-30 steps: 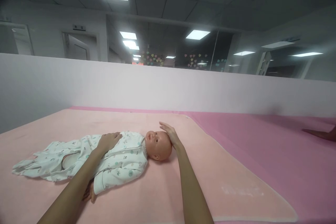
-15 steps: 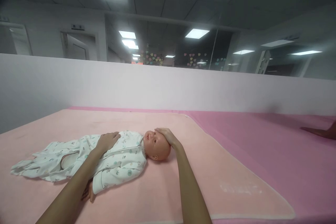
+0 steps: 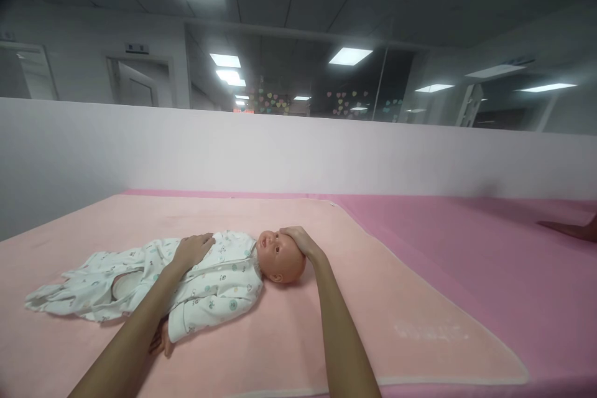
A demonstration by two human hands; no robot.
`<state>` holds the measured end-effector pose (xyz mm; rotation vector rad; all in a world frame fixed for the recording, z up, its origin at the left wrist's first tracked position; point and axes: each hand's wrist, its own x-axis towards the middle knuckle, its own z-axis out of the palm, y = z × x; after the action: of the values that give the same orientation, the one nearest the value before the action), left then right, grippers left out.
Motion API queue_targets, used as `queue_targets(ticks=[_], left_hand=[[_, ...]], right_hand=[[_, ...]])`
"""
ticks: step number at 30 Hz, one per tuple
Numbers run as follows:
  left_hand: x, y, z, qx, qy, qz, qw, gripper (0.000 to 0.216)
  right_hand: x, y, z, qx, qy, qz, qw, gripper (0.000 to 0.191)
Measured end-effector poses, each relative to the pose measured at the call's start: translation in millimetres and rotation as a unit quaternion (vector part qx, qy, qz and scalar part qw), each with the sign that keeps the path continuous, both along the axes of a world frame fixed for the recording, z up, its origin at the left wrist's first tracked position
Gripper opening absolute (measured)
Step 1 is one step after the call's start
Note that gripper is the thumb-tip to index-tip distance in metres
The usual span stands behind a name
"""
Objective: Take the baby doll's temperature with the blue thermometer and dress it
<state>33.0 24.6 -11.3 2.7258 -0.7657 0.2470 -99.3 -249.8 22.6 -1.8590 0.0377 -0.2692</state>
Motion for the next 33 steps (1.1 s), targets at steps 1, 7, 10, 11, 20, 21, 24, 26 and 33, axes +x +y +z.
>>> queue_targets(ticks=[1, 7, 10, 11, 20, 21, 24, 26, 33], left_hand=[[-0.5, 0.0, 0.3, -0.001, 0.001, 0.001, 1.0, 0.038], [-2.8, 0.5, 2.1, -0.01, 0.002, -0.002, 1.0, 0.037], [-3.0, 0.6, 2.3, -0.012, -0.002, -0.001, 1.0, 0.036], [-2.9, 0.5, 2.3, -0.011, -0.002, -0.001, 1.0, 0.036], [-1.0, 0.5, 0.9, -0.008, 0.005, 0.0, 1.0, 0.036], [-0.9, 0.5, 0.8, -0.007, 0.004, 0.001, 1.0, 0.036], [-0.2, 0.5, 0.9, -0.001, 0.005, 0.002, 1.0, 0.038], [0.3, 0.3, 1.2, 0.004, 0.008, 0.003, 1.0, 0.039], [-0.5, 0.2, 2.7, 0.009, 0.016, 0.008, 1.0, 0.038]], right_hand=[[-0.5, 0.8, 0.6, 0.0, 0.0, 0.0, 1.0, 0.027], [-1.2, 2.5, 3.6, -0.016, -0.002, -0.013, 1.0, 0.028], [-1.5, 1.3, 4.3, -0.017, 0.002, -0.012, 1.0, 0.028], [-1.6, 1.2, 4.4, -0.017, 0.002, -0.011, 1.0, 0.028], [-4.7, 3.8, 5.1, -0.005, 0.023, -0.012, 1.0, 0.031], [-4.8, 3.5, 5.0, -0.004, 0.025, -0.013, 1.0, 0.031], [-3.2, 3.5, 4.2, 0.008, 0.027, -0.016, 0.999, 0.03], [-1.2, 4.1, 3.6, 0.022, 0.023, -0.016, 0.999, 0.029], [-1.4, 3.9, 3.8, 0.045, 0.02, -0.005, 0.999, 0.027]])
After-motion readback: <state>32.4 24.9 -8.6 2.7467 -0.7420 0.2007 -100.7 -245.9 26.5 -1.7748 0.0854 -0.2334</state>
